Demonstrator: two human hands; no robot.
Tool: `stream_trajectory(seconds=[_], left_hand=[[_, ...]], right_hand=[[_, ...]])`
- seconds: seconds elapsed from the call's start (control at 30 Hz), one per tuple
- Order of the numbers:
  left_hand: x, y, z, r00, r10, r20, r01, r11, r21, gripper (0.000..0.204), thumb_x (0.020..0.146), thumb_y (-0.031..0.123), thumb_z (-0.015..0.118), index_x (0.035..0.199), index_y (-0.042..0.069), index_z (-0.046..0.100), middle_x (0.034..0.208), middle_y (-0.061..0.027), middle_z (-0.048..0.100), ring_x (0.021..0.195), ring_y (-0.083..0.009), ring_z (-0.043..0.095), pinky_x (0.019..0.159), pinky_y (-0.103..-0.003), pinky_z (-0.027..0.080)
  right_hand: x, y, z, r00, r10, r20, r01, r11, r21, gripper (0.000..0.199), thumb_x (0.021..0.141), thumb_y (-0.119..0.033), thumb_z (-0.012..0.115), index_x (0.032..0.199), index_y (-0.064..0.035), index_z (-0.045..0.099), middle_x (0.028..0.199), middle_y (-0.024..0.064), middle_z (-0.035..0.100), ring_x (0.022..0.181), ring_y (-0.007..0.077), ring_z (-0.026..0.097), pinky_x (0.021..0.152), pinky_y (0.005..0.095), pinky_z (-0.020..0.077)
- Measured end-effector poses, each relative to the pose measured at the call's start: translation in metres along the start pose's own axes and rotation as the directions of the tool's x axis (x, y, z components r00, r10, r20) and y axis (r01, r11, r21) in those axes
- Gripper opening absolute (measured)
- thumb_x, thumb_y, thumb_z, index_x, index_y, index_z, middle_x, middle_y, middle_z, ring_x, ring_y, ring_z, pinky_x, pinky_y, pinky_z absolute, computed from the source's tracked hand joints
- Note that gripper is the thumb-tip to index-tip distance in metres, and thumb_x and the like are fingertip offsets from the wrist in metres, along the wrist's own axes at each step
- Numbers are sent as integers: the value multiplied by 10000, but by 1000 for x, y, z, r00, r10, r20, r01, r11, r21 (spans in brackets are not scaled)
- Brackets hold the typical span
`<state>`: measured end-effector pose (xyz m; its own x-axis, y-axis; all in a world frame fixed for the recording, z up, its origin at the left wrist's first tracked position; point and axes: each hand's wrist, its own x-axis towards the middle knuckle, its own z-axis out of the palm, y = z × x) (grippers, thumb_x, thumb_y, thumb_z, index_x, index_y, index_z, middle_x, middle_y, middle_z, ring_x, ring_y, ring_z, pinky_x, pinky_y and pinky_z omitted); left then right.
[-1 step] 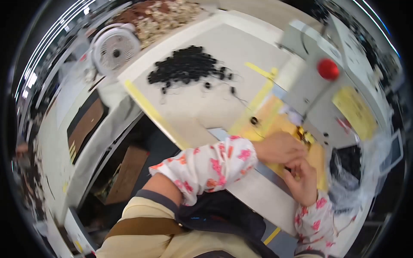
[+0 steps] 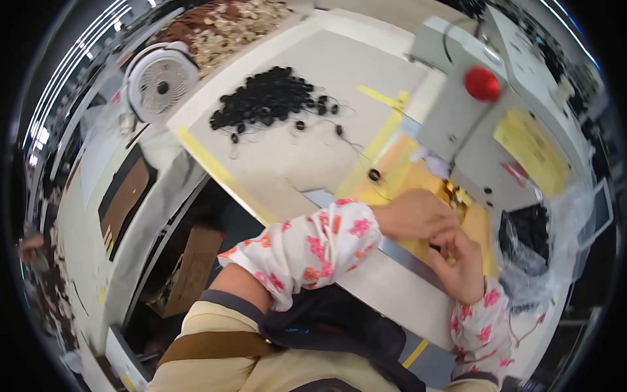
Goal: Assembling and attaching small black plastic components to strips of material using a machine at a workbench.
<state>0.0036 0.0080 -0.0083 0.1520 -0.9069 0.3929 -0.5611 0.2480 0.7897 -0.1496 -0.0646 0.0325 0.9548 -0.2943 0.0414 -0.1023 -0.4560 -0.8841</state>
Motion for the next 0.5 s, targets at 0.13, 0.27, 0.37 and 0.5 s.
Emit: stream_trajectory(seconds=[0.13, 0.27, 0.37, 0.5], left_hand=[[15, 5, 5, 1000, -13, -29, 19, 974, 226, 284, 780, 298, 471, 619, 91, 581, 643, -119, 580, 625, -303, 562, 577, -416, 420], [20, -4, 12, 998, 4, -68, 16, 958, 287, 179, 771, 261, 527, 734, 104, 607, 618, -94, 570, 595, -283, 556, 551, -384, 424], [18, 0, 14, 993, 48, -104, -24, 976, 218, 151, 739, 244, 541, 755, 117, 620, 655, -83, 594, 632, -280, 571, 579, -381, 439], [1, 1, 3, 995, 6, -97, 13, 980, 197, 185, 721, 207, 546, 879, 158, 630, 681, -73, 605, 662, -265, 574, 597, -376, 436]], right_hand=[[-4, 19, -35, 999, 22, -31, -22, 999, -23, 129, 769, 32, 547, 888, 3, 507, 770, 12, 519, 613, 55, 462, 558, 175, 379], [10, 58, -51, 994, 68, -81, -58, 990, 126, 148, 822, -10, 509, 962, -24, 462, 771, -7, 504, 597, 37, 450, 515, 157, 355], [6, 56, -46, 975, 140, -175, -106, 976, 190, 152, 828, -7, 508, 966, -31, 451, 729, -10, 479, 545, 32, 426, 481, 149, 330], [16, 62, -35, 992, 57, -114, -32, 977, 211, 177, 825, -11, 516, 974, -46, 428, 744, -2, 494, 532, 33, 421, 465, 148, 323]])
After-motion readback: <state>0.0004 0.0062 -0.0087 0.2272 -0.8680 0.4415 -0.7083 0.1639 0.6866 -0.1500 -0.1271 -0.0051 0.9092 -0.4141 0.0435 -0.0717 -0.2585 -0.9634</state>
